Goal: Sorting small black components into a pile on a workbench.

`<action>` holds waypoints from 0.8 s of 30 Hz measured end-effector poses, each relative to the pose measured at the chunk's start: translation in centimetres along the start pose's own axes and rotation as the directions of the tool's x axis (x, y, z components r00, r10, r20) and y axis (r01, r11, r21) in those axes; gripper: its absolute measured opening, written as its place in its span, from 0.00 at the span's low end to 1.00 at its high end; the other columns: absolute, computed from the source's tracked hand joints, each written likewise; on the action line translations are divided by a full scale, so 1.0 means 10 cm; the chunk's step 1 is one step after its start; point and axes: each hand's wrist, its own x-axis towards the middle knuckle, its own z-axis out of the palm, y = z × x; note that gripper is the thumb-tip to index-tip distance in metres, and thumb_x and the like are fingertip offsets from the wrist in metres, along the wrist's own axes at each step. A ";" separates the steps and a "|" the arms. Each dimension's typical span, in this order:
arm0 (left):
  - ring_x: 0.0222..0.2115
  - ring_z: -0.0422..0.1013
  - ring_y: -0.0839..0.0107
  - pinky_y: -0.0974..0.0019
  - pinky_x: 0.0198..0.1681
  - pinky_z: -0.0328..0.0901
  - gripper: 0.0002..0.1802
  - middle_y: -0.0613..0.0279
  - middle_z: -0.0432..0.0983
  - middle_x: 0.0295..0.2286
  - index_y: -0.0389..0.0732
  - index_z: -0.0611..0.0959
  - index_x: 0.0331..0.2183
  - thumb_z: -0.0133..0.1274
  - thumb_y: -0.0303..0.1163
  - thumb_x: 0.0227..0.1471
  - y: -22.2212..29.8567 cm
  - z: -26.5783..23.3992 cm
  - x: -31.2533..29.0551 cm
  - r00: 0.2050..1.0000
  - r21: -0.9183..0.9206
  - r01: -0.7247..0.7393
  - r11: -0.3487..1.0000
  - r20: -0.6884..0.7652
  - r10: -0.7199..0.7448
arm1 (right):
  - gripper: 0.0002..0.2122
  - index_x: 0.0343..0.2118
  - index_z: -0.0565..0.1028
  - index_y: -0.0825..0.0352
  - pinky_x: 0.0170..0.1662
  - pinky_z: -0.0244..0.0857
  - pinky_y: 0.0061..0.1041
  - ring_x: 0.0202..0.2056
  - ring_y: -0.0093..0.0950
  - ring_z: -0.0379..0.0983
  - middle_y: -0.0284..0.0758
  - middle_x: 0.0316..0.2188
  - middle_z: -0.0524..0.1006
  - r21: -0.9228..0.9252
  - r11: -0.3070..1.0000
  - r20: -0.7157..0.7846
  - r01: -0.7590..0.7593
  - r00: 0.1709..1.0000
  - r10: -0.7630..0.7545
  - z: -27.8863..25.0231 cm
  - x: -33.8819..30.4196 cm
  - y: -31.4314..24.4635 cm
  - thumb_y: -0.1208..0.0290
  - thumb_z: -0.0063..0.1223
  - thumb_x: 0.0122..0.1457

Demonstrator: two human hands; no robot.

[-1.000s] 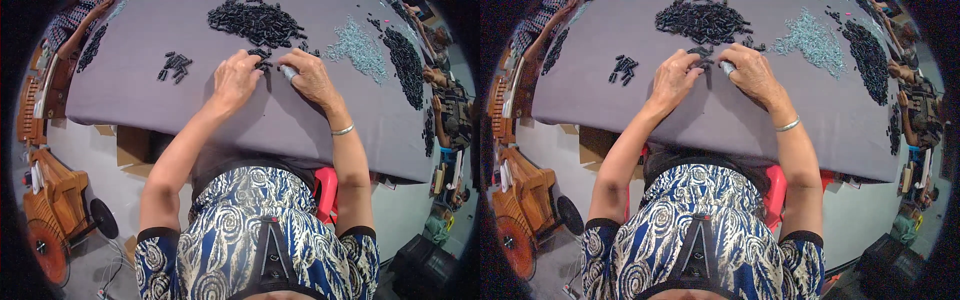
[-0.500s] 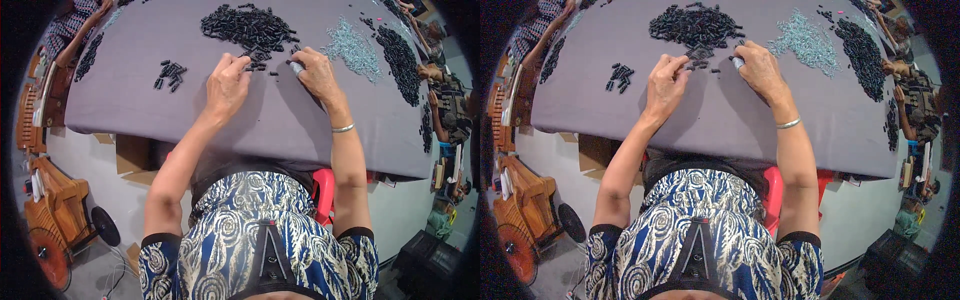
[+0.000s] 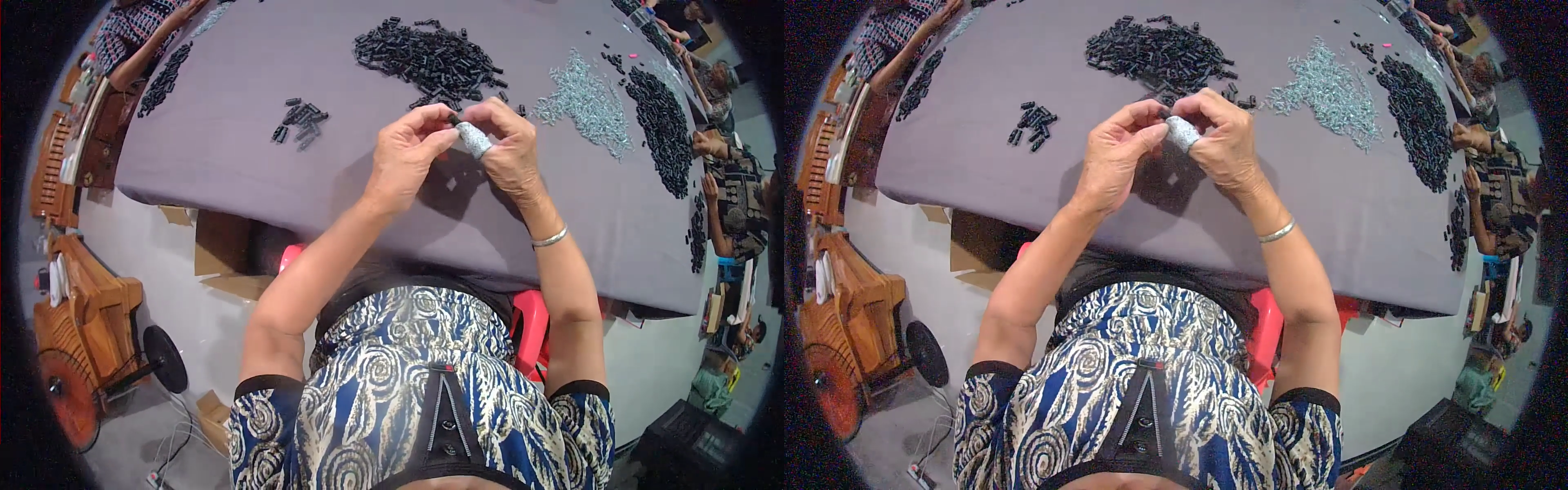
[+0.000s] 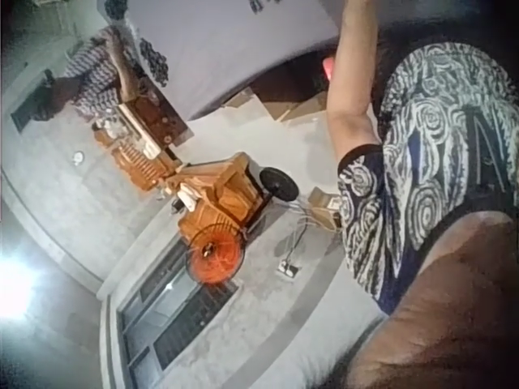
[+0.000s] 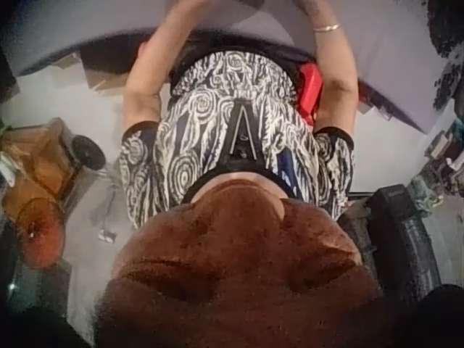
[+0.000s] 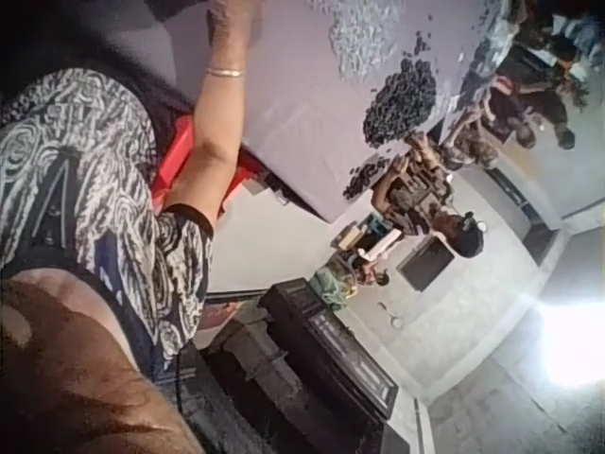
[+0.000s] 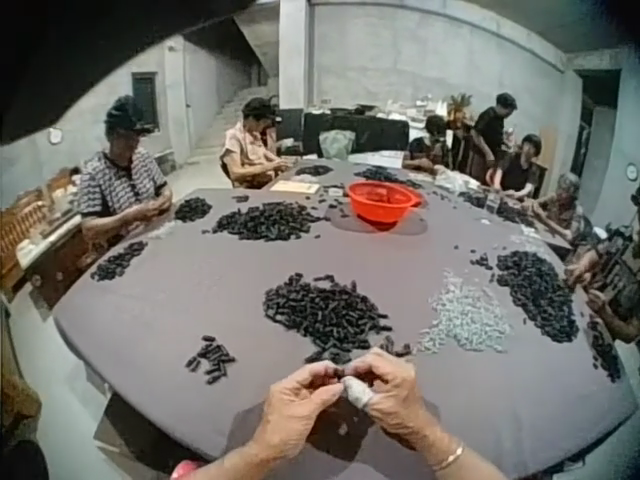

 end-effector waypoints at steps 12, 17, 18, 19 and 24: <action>0.30 0.68 0.80 0.76 0.31 0.65 0.12 0.67 0.73 0.32 0.35 0.80 0.38 0.58 0.21 0.47 -0.05 -0.01 -0.05 0.984 0.055 -0.158 0.986 -0.073 0.162 | 0.05 0.31 0.77 0.69 0.35 0.64 0.16 0.30 0.15 0.69 0.26 0.28 0.75 0.315 0.926 0.153 -0.207 0.974 0.165 0.02 -0.05 0.01 0.76 0.59 0.51; 0.30 0.68 0.80 0.76 0.32 0.65 0.10 0.67 0.73 0.31 0.35 0.79 0.36 0.58 0.22 0.48 -0.04 -0.03 -0.02 0.995 -0.031 -0.058 0.998 -0.079 0.056 | 0.06 0.32 0.76 0.69 0.36 0.65 0.16 0.31 0.15 0.69 0.27 0.29 0.75 0.277 0.935 0.195 -0.222 0.966 0.172 -0.02 0.00 -0.03 0.76 0.59 0.51; 0.30 0.68 0.80 0.76 0.32 0.65 0.10 0.67 0.73 0.31 0.35 0.79 0.36 0.58 0.22 0.48 -0.02 -0.02 -0.02 0.996 -0.034 -0.060 0.998 -0.072 0.058 | 0.07 0.33 0.76 0.69 0.38 0.65 0.17 0.32 0.15 0.70 0.27 0.29 0.75 0.324 0.914 0.194 -0.246 0.962 0.190 -0.03 0.01 -0.04 0.77 0.59 0.51; 0.30 0.68 0.80 0.76 0.32 0.65 0.10 0.68 0.72 0.31 0.36 0.79 0.36 0.57 0.23 0.49 0.00 0.00 -0.02 0.995 -0.052 -0.001 0.999 -0.103 -0.005 | 0.08 0.34 0.75 0.69 0.39 0.66 0.17 0.33 0.16 0.70 0.28 0.29 0.75 0.369 0.891 0.190 -0.266 0.960 0.208 -0.04 0.01 -0.05 0.78 0.58 0.51; 0.31 0.69 0.80 0.76 0.32 0.65 0.09 0.69 0.71 0.32 0.38 0.76 0.38 0.53 0.27 0.52 0.02 -0.04 -0.03 0.988 -0.089 0.086 0.992 -0.118 -0.096 | 0.10 0.32 0.75 0.67 0.26 0.63 0.19 0.24 0.18 0.67 0.30 0.24 0.72 0.054 0.999 0.110 -0.005 0.994 -0.001 0.03 -0.03 -0.09 0.73 0.63 0.47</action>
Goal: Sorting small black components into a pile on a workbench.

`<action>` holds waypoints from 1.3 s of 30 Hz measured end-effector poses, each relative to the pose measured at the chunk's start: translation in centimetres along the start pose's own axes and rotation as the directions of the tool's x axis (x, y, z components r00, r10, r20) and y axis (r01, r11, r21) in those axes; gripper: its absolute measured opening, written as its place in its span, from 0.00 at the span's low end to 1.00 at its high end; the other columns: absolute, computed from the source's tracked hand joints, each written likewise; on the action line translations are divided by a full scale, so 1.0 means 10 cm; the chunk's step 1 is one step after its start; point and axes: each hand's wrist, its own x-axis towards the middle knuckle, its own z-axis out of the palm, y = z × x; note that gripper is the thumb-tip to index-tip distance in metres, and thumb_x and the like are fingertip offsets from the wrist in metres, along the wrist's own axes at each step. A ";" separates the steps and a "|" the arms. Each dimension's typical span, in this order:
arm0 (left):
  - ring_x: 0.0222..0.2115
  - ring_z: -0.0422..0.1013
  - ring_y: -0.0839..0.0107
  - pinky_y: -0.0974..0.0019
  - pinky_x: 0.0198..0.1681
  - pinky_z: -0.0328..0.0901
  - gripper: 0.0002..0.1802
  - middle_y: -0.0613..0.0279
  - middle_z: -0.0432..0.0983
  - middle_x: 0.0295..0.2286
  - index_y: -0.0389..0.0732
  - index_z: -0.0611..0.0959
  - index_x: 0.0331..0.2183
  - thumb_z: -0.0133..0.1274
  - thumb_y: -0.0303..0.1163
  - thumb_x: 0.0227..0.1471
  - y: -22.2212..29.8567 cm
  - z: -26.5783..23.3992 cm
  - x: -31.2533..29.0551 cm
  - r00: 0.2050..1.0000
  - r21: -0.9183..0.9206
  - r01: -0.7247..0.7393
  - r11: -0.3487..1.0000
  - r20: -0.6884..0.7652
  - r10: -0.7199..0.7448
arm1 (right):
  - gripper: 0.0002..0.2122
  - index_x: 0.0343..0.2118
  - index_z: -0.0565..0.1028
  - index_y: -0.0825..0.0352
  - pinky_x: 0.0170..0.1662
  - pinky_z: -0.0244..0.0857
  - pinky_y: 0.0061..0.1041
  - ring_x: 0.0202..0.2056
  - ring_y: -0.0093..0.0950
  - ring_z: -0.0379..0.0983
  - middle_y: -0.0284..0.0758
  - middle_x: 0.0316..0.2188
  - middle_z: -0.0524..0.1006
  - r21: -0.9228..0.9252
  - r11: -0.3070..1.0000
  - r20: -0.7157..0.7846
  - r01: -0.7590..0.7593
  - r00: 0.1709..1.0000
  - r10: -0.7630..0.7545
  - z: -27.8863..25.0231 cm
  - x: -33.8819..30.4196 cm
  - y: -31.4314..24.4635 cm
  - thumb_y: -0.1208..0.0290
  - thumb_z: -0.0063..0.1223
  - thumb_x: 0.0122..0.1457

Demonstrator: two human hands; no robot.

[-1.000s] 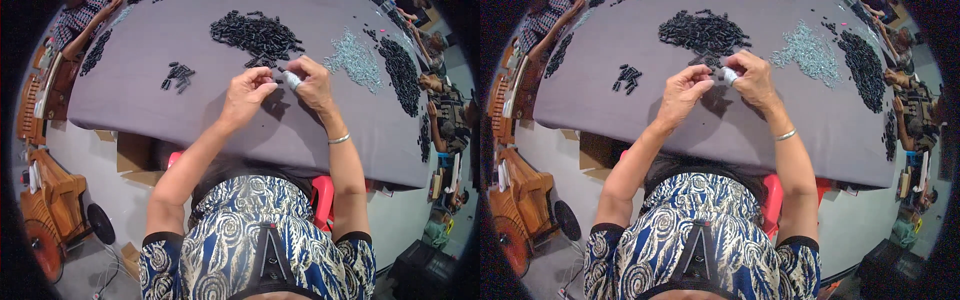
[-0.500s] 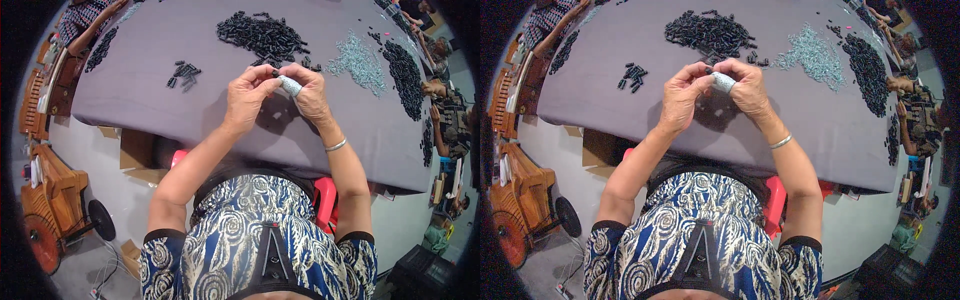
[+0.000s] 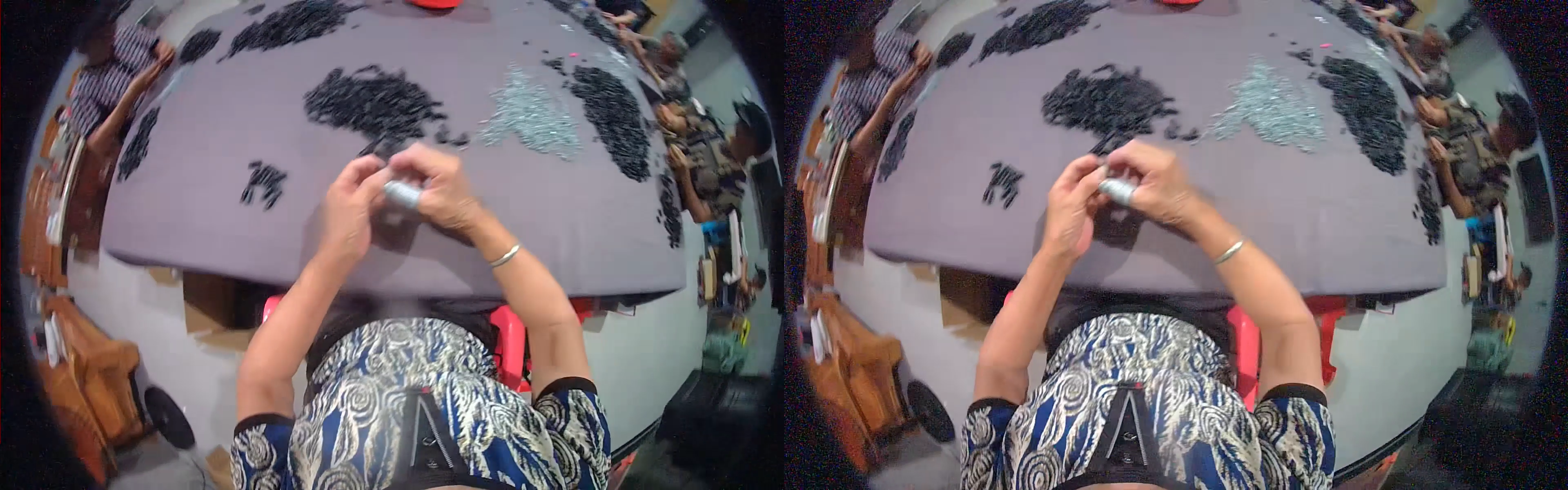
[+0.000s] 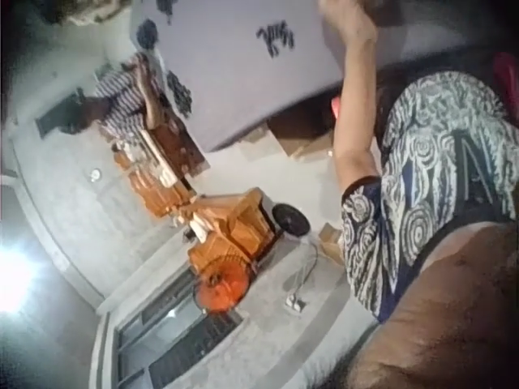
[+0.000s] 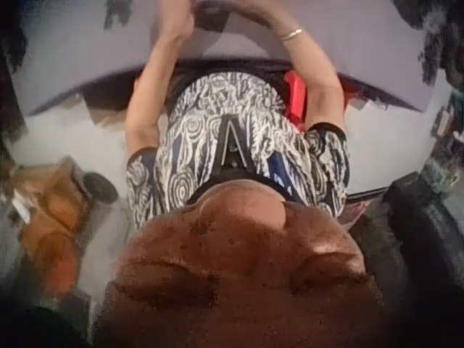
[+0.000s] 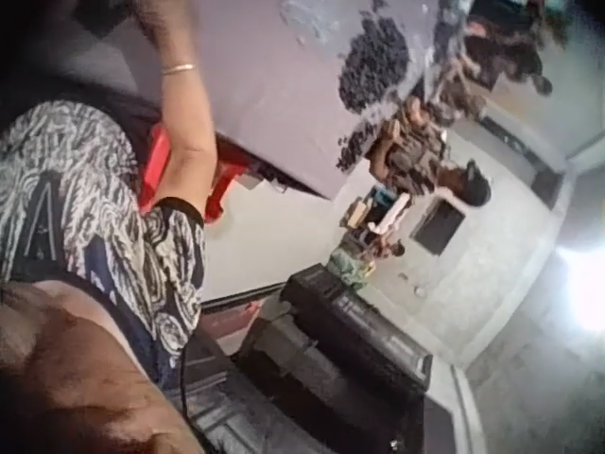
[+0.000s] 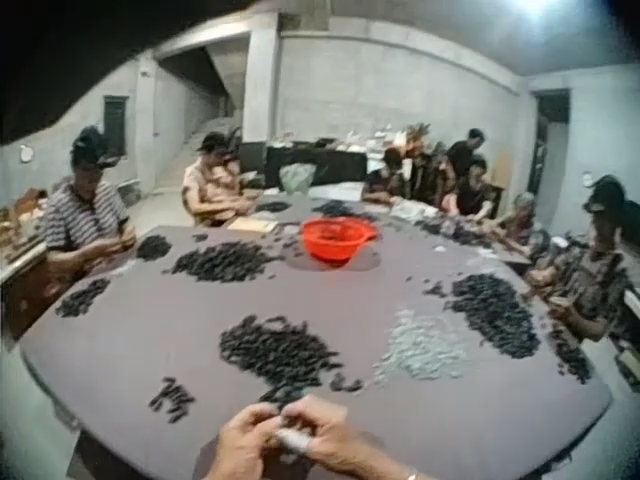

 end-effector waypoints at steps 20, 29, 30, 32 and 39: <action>0.31 0.72 0.70 0.71 0.36 0.65 0.07 0.58 0.74 0.30 0.32 0.79 0.34 0.50 0.18 0.50 0.08 0.12 -0.11 0.791 0.728 -0.566 0.387 0.346 0.505 | 0.08 0.25 0.72 0.70 0.25 0.62 0.25 0.22 0.23 0.67 0.34 0.18 0.71 0.114 0.990 0.054 -0.087 0.995 0.081 -0.15 0.00 0.01 0.73 0.58 0.47; 0.30 0.74 0.59 0.65 0.34 0.67 0.10 0.54 0.75 0.29 0.34 0.80 0.34 0.51 0.16 0.45 0.04 0.11 -0.06 0.737 0.734 -0.622 0.271 0.434 0.518 | 0.09 0.28 0.73 0.70 0.28 0.59 0.21 0.26 0.16 0.63 0.27 0.20 0.71 0.126 0.984 0.168 -0.126 0.980 0.104 -0.20 0.00 0.14 0.69 0.58 0.49; 0.30 0.74 0.59 0.65 0.34 0.67 0.10 0.54 0.75 0.29 0.34 0.80 0.34 0.51 0.16 0.45 0.03 0.10 -0.07 0.746 0.741 -0.613 0.274 0.428 0.509 | 0.08 0.27 0.73 0.70 0.27 0.61 0.23 0.24 0.18 0.65 0.30 0.19 0.72 0.157 0.970 0.189 -0.185 0.970 0.154 -0.19 0.00 0.15 0.70 0.57 0.48; 0.27 0.73 0.63 0.66 0.32 0.67 0.11 0.55 0.75 0.27 0.35 0.80 0.34 0.51 0.16 0.44 0.04 0.08 -0.09 0.767 0.737 -0.595 0.320 0.403 0.498 | 0.09 0.27 0.74 0.70 0.28 0.63 0.24 0.24 0.20 0.67 0.33 0.19 0.73 0.185 0.937 0.248 -0.297 0.936 0.248 -0.21 -0.01 0.08 0.69 0.57 0.47; 0.22 0.69 0.73 0.71 0.28 0.64 0.10 0.60 0.74 0.23 0.35 0.81 0.32 0.51 0.18 0.43 0.01 0.00 -0.06 0.848 0.741 -0.501 0.447 0.317 0.426 | 0.10 0.27 0.75 0.69 0.29 0.62 0.23 0.25 0.18 0.67 0.31 0.19 0.73 0.270 0.882 0.248 -0.387 0.913 0.325 -0.19 -0.03 0.03 0.65 0.58 0.49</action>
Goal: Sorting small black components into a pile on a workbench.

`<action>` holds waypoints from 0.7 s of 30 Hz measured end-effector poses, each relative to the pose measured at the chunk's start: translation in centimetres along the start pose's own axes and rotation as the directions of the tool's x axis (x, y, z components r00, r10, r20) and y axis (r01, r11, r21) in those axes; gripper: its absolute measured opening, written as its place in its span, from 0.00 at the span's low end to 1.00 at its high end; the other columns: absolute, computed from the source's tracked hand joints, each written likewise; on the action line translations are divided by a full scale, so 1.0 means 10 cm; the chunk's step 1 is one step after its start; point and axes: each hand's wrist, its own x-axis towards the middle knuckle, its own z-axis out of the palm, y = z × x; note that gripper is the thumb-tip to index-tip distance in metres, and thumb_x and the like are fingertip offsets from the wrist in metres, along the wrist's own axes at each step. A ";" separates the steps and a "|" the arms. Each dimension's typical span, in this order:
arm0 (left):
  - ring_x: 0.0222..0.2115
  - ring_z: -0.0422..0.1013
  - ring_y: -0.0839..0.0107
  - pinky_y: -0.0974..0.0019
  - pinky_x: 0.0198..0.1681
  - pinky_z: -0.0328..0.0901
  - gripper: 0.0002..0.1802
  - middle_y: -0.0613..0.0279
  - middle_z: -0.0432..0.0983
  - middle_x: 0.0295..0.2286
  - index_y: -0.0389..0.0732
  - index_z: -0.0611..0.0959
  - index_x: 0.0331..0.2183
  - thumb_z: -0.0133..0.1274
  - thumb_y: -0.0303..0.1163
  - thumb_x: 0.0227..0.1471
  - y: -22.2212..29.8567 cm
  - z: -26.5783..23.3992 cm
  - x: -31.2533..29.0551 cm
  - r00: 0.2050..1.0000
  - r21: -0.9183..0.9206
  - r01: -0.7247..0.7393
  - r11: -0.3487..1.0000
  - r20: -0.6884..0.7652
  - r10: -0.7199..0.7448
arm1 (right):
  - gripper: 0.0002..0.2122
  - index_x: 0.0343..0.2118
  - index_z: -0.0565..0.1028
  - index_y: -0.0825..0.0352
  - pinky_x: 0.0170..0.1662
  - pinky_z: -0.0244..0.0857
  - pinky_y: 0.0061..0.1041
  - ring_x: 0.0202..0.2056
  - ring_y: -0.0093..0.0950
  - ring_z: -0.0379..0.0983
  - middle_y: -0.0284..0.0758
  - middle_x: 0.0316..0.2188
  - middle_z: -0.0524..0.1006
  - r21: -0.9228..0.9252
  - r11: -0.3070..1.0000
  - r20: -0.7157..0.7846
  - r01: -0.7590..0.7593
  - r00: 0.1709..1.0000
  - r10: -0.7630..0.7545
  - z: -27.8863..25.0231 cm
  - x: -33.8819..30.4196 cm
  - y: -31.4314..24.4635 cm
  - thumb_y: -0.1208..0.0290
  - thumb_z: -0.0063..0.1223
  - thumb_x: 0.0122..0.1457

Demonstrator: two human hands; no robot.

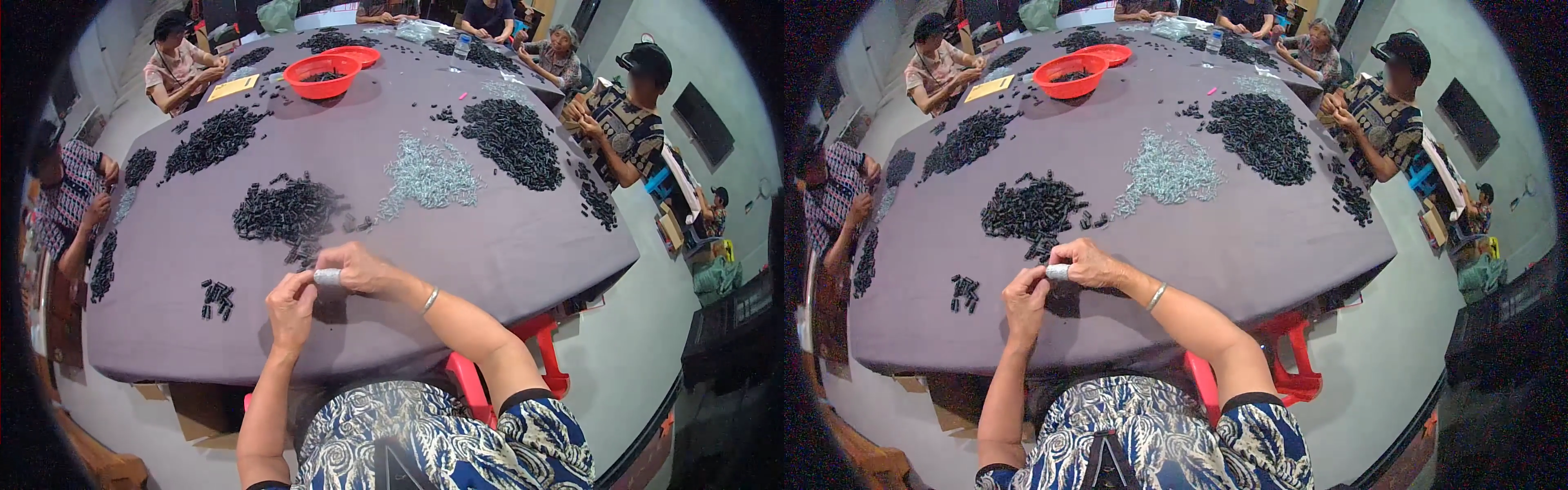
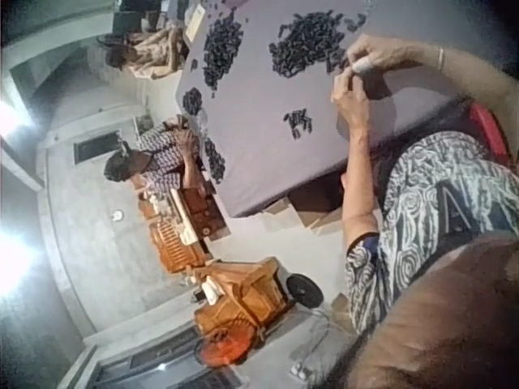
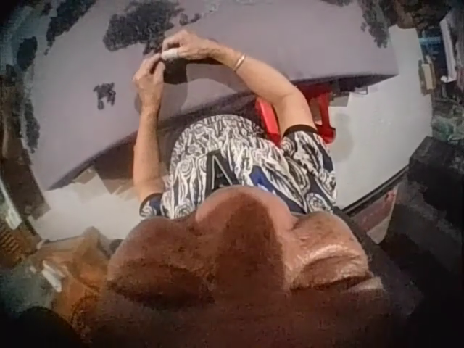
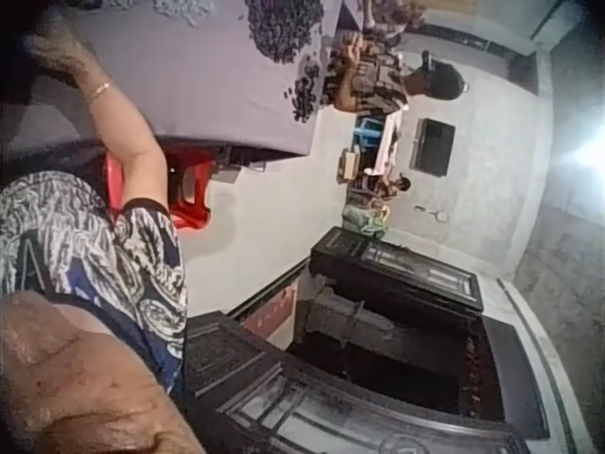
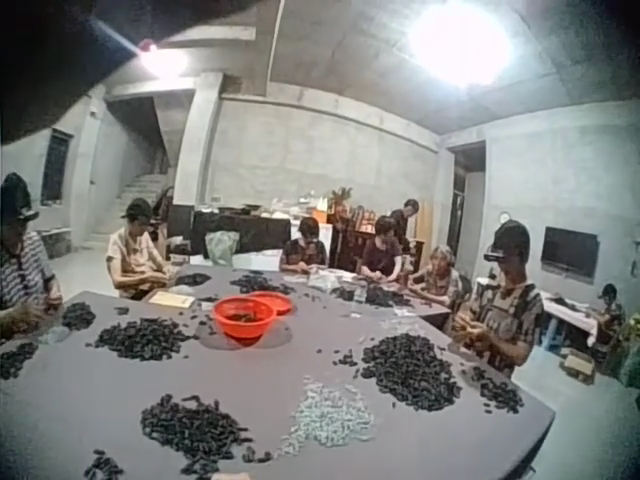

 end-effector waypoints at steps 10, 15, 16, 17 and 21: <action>0.25 0.68 0.79 0.74 0.30 0.64 0.11 0.64 0.74 0.23 0.33 0.81 0.33 0.52 0.20 0.43 0.10 -0.03 0.07 0.986 -0.025 0.134 0.991 0.099 -0.131 | 0.11 0.26 0.75 0.69 0.26 0.61 0.23 0.23 0.17 0.66 0.30 0.18 0.73 -0.104 0.992 0.017 0.067 0.998 -0.066 -0.04 0.08 0.16 0.65 0.58 0.49; 0.22 0.69 0.74 0.70 0.28 0.64 0.11 0.59 0.74 0.23 0.34 0.81 0.33 0.51 0.19 0.42 -0.01 -0.04 -0.02 0.992 0.000 0.097 0.995 0.085 -0.096 | 0.12 0.24 0.75 0.69 0.26 0.61 0.23 0.23 0.18 0.65 0.30 0.17 0.73 -0.092 0.995 0.012 0.032 0.999 -0.031 0.02 0.05 0.17 0.64 0.60 0.49; 0.22 0.69 0.73 0.70 0.28 0.64 0.11 0.58 0.74 0.23 0.34 0.81 0.33 0.51 0.19 0.42 0.01 -0.06 -0.04 0.990 0.014 0.104 0.994 0.094 -0.105 | 0.11 0.24 0.75 0.69 0.26 0.61 0.23 0.23 0.17 0.65 0.30 0.17 0.73 -0.085 0.996 0.013 0.022 1.000 -0.021 0.05 0.04 0.20 0.64 0.60 0.49; 0.23 0.70 0.71 0.70 0.28 0.65 0.12 0.57 0.74 0.23 0.34 0.81 0.34 0.50 0.19 0.43 0.02 -0.06 -0.04 0.989 0.026 0.110 0.994 0.101 -0.113 | 0.11 0.24 0.76 0.69 0.26 0.61 0.23 0.23 0.17 0.65 0.29 0.18 0.73 -0.082 0.997 0.017 0.013 1.000 -0.011 0.04 0.05 0.17 0.64 0.60 0.49; 0.25 0.72 0.64 0.66 0.31 0.66 0.10 0.54 0.75 0.26 0.34 0.80 0.34 0.51 0.21 0.45 0.01 -0.10 -0.03 0.994 0.082 0.025 0.996 0.100 -0.034 | 0.07 0.26 0.77 0.69 0.30 0.63 0.21 0.26 0.15 0.66 0.27 0.20 0.74 0.014 0.998 0.040 0.064 0.997 -0.065 0.06 0.05 0.07 0.69 0.58 0.50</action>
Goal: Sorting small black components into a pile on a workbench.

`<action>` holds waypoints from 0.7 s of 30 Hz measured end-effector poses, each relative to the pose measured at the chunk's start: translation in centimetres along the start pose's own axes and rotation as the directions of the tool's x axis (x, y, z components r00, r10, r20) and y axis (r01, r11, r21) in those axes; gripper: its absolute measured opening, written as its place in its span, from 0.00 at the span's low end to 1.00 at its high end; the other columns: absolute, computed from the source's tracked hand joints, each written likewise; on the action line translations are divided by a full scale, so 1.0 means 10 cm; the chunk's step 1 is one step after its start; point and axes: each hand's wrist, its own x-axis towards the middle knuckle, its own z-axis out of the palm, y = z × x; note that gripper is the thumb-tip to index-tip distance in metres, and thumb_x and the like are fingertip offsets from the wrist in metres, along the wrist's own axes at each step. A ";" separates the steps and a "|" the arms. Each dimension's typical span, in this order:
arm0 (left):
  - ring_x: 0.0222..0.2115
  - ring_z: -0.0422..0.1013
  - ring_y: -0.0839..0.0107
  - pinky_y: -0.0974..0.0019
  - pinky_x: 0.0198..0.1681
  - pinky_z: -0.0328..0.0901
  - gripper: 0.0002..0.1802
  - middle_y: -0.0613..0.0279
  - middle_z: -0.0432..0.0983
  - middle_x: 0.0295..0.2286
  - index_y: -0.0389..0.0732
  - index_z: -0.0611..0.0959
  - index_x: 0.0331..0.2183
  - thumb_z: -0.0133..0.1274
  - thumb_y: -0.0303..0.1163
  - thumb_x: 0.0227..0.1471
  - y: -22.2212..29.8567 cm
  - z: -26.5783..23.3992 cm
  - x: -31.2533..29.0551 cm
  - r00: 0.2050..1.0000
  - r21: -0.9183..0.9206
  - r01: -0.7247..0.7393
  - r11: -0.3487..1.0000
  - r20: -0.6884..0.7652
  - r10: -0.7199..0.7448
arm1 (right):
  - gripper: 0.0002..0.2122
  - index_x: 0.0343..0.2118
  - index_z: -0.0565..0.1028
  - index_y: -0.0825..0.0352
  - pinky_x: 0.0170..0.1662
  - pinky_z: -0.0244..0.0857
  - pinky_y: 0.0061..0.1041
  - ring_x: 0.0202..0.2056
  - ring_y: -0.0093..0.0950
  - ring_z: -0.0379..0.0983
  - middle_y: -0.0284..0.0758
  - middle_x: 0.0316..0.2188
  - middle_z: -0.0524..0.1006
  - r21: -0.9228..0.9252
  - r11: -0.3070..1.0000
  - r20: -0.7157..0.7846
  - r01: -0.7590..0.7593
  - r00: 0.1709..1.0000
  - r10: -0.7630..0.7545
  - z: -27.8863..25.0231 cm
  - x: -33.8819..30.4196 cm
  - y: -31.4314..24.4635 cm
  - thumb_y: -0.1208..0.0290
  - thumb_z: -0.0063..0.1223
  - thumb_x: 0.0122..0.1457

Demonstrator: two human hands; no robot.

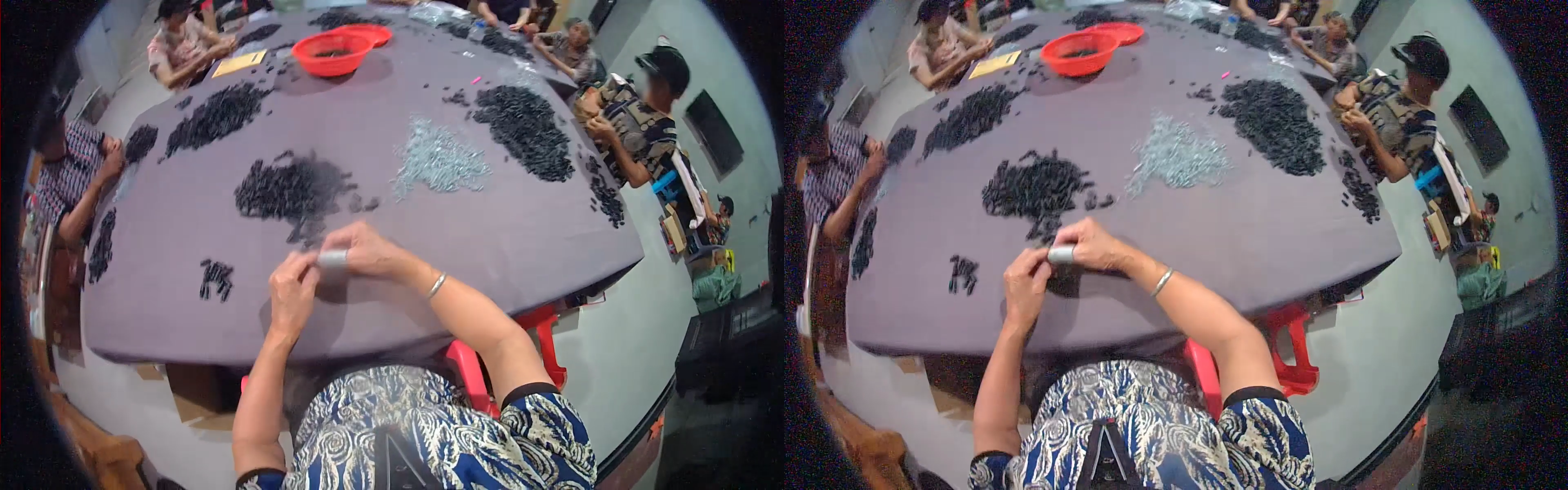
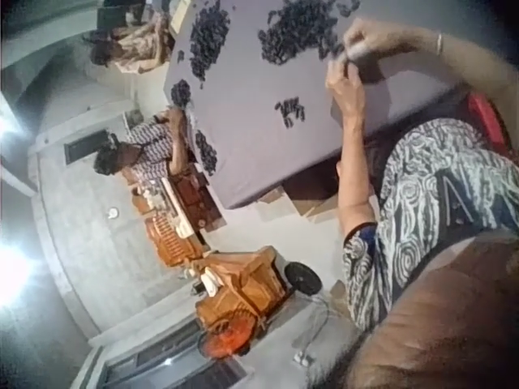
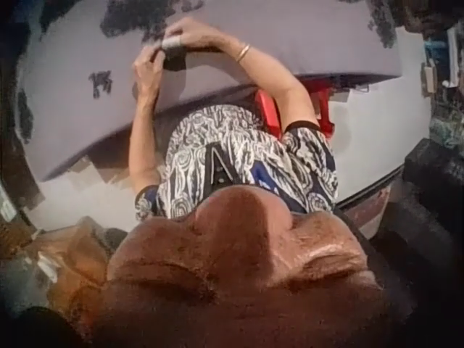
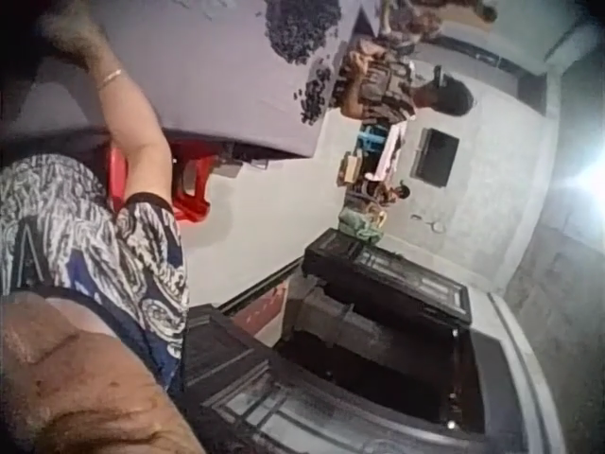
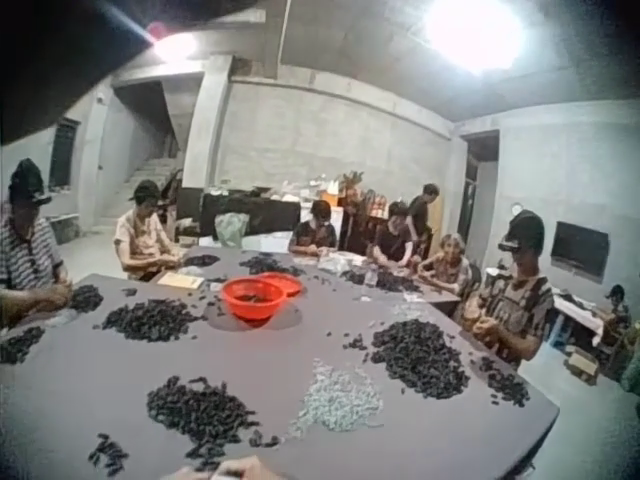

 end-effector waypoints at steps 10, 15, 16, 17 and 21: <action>0.21 0.61 0.88 0.81 0.22 0.55 0.07 0.76 0.70 0.22 0.38 0.83 0.33 0.58 0.25 0.48 -0.16 -0.09 0.23 0.985 -0.329 0.137 0.934 -0.051 -0.163 | 0.04 0.32 0.78 0.64 0.18 0.56 0.09 0.18 0.10 0.64 0.25 0.18 0.74 -0.094 0.993 -0.531 0.066 0.841 -0.106 -0.61 0.11 0.02 0.72 0.52 0.58; 0.21 0.63 0.87 0.81 0.23 0.58 0.09 0.75 0.72 0.23 0.39 0.83 0.35 0.58 0.27 0.48 -0.30 -0.11 0.17 0.961 -0.370 0.249 0.895 -0.019 -0.276 | 0.05 0.32 0.78 0.65 0.19 0.54 0.11 0.18 0.08 0.60 0.24 0.20 0.74 -0.140 0.989 -0.366 -0.042 0.931 -0.012 -0.63 0.09 0.14 0.71 0.54 0.57; 0.22 0.63 0.87 0.81 0.23 0.58 0.09 0.74 0.73 0.23 0.39 0.83 0.35 0.59 0.28 0.47 -0.32 -0.12 0.16 0.954 -0.373 0.271 0.887 -0.016 -0.298 | 0.05 0.33 0.78 0.67 0.24 0.58 0.13 0.23 0.10 0.63 0.24 0.24 0.74 -0.246 0.969 -0.287 0.015 0.954 -0.088 -0.62 0.09 0.20 0.72 0.55 0.56; 0.22 0.63 0.87 0.81 0.23 0.58 0.09 0.74 0.73 0.23 0.39 0.83 0.35 0.59 0.28 0.47 -0.35 -0.12 0.16 0.953 -0.373 0.273 0.887 -0.019 -0.302 | 0.05 0.33 0.77 0.68 0.30 0.62 0.14 0.28 0.12 0.66 0.24 0.27 0.75 -0.345 0.935 -0.202 0.079 0.967 -0.156 -0.58 0.10 0.20 0.73 0.56 0.55; 0.23 0.65 0.86 0.80 0.25 0.60 0.10 0.73 0.73 0.24 0.39 0.83 0.35 0.59 0.28 0.47 -0.38 -0.11 0.16 0.944 -0.397 0.283 0.873 -0.044 -0.326 | 0.07 0.33 0.76 0.67 0.34 0.67 0.25 0.30 0.29 0.75 0.36 0.28 0.78 -0.576 0.802 -0.092 0.156 0.963 -0.253 -0.47 0.09 0.18 0.76 0.56 0.50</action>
